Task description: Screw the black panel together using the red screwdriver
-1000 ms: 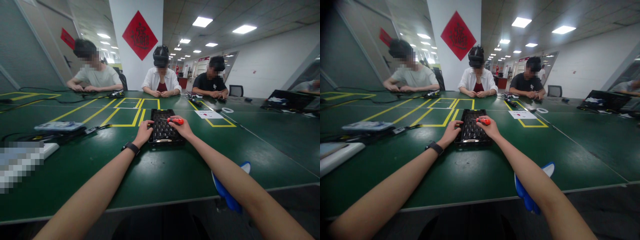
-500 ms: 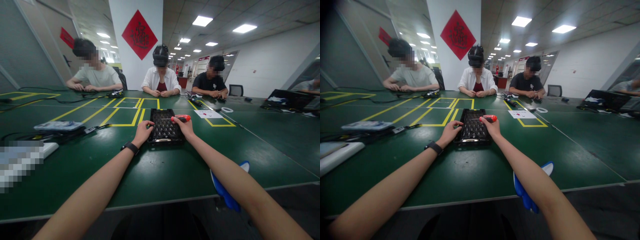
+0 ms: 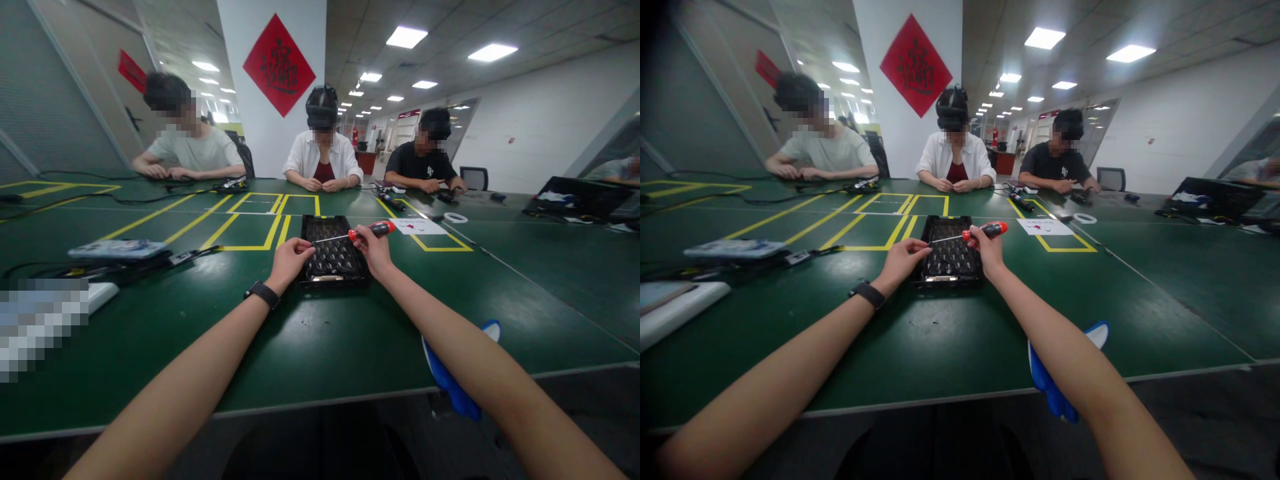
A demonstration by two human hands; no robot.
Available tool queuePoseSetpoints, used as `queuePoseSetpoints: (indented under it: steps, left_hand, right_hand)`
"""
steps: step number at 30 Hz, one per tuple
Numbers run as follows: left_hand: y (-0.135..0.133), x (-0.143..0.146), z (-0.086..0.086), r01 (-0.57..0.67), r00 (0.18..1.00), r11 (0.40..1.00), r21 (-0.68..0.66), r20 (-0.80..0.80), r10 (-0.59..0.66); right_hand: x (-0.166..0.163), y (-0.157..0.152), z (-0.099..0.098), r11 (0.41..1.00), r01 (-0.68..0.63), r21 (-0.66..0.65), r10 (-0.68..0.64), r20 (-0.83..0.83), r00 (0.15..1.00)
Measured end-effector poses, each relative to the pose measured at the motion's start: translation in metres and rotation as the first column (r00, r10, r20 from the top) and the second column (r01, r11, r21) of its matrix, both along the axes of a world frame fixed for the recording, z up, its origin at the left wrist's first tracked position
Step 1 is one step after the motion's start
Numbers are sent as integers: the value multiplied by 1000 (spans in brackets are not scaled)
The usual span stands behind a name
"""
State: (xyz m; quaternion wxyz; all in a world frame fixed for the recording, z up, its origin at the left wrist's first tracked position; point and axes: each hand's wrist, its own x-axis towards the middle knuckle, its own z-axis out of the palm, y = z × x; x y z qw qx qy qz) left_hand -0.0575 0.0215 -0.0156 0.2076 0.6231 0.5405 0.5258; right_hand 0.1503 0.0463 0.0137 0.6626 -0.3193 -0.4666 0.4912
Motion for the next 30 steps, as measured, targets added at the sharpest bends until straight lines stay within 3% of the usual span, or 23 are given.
queuePoseSetpoints:
  steps: [13,30]
  left_hand:
    - [-2,2,-2,-17,996,999,46,-85,21]
    - [-3,5,0,45,992,996,76,-123,-35]
  right_hand:
    - [-1,-2,3,999,-33,18,35,-65,997]
    - [1,2,2,999,40,36,-37,-66,997]
